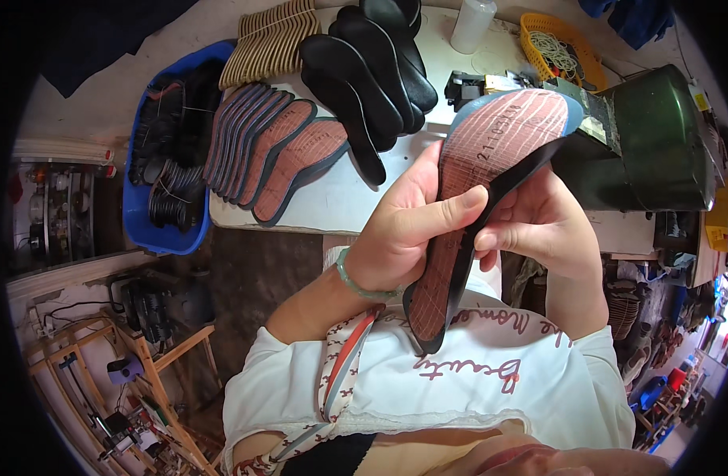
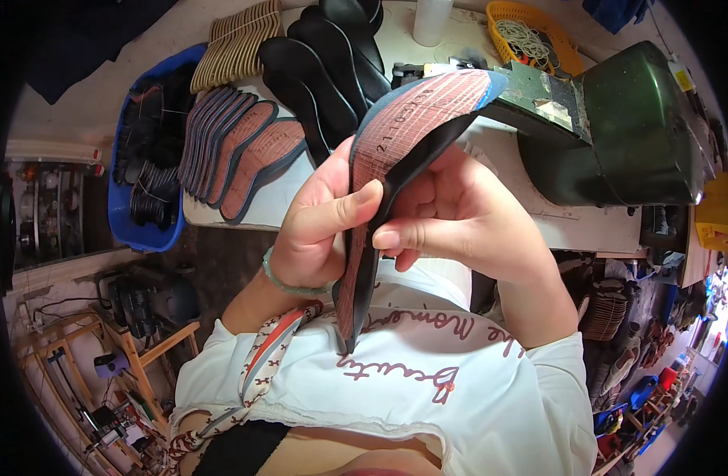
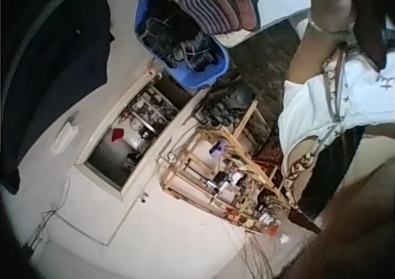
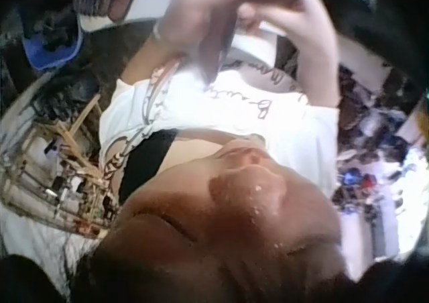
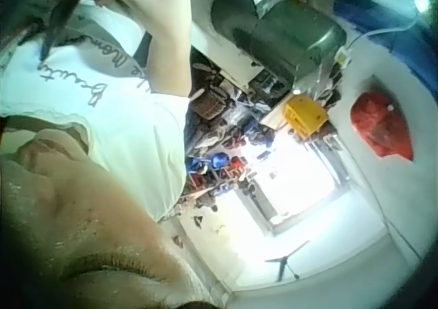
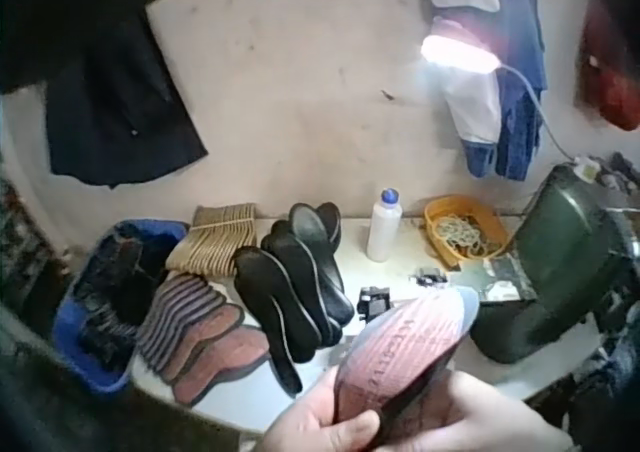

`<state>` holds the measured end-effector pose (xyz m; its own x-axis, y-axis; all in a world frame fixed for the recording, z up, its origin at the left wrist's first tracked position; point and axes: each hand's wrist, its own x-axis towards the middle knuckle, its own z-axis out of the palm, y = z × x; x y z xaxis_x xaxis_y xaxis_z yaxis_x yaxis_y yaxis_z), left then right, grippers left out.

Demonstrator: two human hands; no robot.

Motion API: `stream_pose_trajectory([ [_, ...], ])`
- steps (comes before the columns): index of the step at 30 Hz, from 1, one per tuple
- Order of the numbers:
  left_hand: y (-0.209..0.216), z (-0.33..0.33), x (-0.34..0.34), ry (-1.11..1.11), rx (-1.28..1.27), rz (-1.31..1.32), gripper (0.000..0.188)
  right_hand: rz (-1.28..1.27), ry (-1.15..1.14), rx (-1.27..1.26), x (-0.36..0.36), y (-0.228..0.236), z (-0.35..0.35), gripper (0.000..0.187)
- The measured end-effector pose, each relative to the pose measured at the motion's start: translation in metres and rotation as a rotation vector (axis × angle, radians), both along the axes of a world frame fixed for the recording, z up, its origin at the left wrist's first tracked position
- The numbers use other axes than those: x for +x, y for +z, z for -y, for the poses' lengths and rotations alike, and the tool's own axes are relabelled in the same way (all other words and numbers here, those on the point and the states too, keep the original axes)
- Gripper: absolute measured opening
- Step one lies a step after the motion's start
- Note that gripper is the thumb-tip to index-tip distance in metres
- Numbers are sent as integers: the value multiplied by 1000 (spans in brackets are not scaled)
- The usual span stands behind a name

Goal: The person picks up shoe insoles one at a time, folds and presses the edge lining around each insole base by hand, and places them onto a stack on the table.

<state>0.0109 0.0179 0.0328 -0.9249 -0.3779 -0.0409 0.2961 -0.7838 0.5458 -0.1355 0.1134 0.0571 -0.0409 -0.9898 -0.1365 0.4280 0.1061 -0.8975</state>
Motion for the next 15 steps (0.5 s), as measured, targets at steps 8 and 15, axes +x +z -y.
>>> stream_pose_trajectory([
  [8, -11, 4, -4, 225, -356, 95, 46, -177, -147, 74, 5, 4, 5, 16],
  [15, -12, 5, -11, 413, -443, 128, 43, -622, -220, -101, 5, -19, 12, 9],
])
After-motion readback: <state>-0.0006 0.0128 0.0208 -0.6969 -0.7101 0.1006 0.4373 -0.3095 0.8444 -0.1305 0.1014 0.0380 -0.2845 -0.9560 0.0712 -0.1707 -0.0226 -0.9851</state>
